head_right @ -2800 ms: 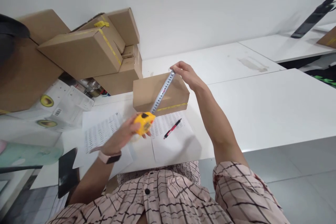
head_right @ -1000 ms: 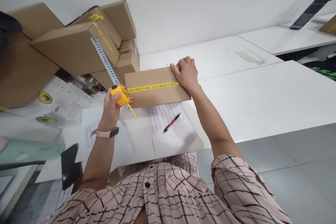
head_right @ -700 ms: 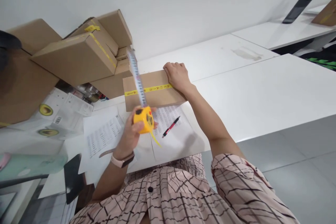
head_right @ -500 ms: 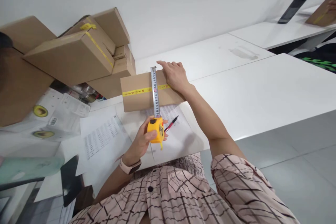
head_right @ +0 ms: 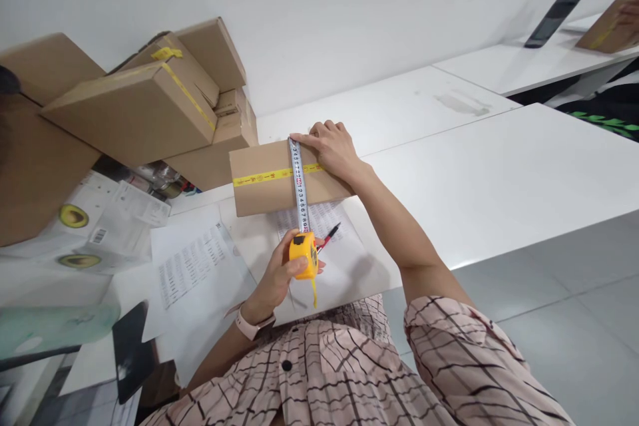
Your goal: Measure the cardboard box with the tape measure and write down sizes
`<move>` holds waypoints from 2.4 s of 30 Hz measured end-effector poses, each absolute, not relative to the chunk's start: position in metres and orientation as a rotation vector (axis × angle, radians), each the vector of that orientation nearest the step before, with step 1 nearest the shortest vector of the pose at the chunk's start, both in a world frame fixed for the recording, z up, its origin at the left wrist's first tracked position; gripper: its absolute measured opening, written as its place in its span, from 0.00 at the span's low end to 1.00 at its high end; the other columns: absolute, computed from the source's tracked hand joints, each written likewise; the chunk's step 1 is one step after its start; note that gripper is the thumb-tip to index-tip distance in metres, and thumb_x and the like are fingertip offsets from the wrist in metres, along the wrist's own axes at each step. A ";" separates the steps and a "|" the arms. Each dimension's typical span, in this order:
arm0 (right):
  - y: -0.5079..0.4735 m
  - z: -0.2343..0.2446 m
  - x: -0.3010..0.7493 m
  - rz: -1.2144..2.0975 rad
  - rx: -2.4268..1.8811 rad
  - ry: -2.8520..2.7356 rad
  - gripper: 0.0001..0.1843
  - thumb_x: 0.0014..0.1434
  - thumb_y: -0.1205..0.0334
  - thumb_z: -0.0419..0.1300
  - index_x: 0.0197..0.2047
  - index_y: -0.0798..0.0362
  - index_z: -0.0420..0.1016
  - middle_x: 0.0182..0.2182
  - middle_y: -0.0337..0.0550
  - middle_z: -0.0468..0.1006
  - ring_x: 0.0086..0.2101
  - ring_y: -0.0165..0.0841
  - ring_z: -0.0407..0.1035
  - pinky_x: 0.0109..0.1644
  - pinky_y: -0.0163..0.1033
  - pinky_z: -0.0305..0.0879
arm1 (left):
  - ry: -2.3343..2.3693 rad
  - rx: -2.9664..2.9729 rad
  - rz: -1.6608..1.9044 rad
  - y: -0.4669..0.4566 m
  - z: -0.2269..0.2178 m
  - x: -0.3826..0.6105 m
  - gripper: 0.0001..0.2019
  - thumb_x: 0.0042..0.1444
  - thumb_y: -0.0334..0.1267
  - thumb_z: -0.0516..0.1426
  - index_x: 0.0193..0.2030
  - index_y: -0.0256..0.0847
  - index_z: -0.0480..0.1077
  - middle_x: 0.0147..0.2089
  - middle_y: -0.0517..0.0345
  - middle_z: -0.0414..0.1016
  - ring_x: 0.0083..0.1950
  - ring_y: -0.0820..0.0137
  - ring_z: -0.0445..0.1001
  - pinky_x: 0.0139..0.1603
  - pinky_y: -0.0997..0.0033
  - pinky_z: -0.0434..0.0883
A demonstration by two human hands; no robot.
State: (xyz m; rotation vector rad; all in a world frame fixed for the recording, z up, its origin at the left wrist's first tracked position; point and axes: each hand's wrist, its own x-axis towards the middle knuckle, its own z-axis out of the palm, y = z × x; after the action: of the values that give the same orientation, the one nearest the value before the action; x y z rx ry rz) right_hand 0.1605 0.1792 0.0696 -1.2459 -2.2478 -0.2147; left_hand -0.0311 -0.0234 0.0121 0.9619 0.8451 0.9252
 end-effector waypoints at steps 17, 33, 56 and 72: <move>0.165 0.065 0.162 -0.168 -1.363 -2.079 0.27 0.73 0.55 0.39 0.68 0.45 0.66 0.49 0.53 0.75 0.49 0.48 0.64 0.54 0.54 0.58 | 0.875 1.186 1.117 -0.042 0.009 -0.049 0.33 0.46 0.48 0.71 0.56 0.46 0.65 0.55 0.48 0.76 0.41 0.64 0.81 0.40 0.64 0.79; 0.081 0.032 0.161 0.044 -1.418 -1.655 0.27 0.71 0.41 0.43 0.66 0.43 0.58 0.58 0.51 0.72 0.56 0.47 0.69 0.55 0.55 0.68 | 1.080 0.982 1.706 -0.008 -0.031 -0.111 0.24 0.49 0.53 0.66 0.50 0.48 0.69 0.50 0.55 0.74 0.49 0.64 0.76 0.48 0.63 0.75; 0.008 0.028 0.152 0.672 -1.158 -1.303 0.26 0.70 0.38 0.43 0.62 0.40 0.63 0.36 0.43 0.77 0.26 0.34 0.70 0.29 0.44 0.70 | 1.278 2.043 0.627 -0.080 -0.011 -0.123 0.38 0.47 0.42 0.70 0.64 0.47 0.62 0.56 0.49 0.77 0.50 0.55 0.79 0.49 0.57 0.77; -0.037 -0.039 0.123 1.074 -1.160 -1.278 0.13 0.67 0.46 0.56 0.44 0.47 0.71 0.26 0.36 0.74 0.26 0.31 0.68 0.32 0.40 0.65 | 1.406 2.060 1.152 -0.067 0.004 -0.123 0.50 0.45 0.42 0.72 0.71 0.50 0.51 0.59 0.47 0.69 0.56 0.56 0.75 0.54 0.53 0.76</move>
State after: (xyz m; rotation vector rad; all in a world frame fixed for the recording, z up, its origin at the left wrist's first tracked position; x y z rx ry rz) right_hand 0.1226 -0.0366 -0.0388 -1.1600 -1.2780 1.0740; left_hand -0.1228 -0.0665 0.0038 2.0600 1.4064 1.1517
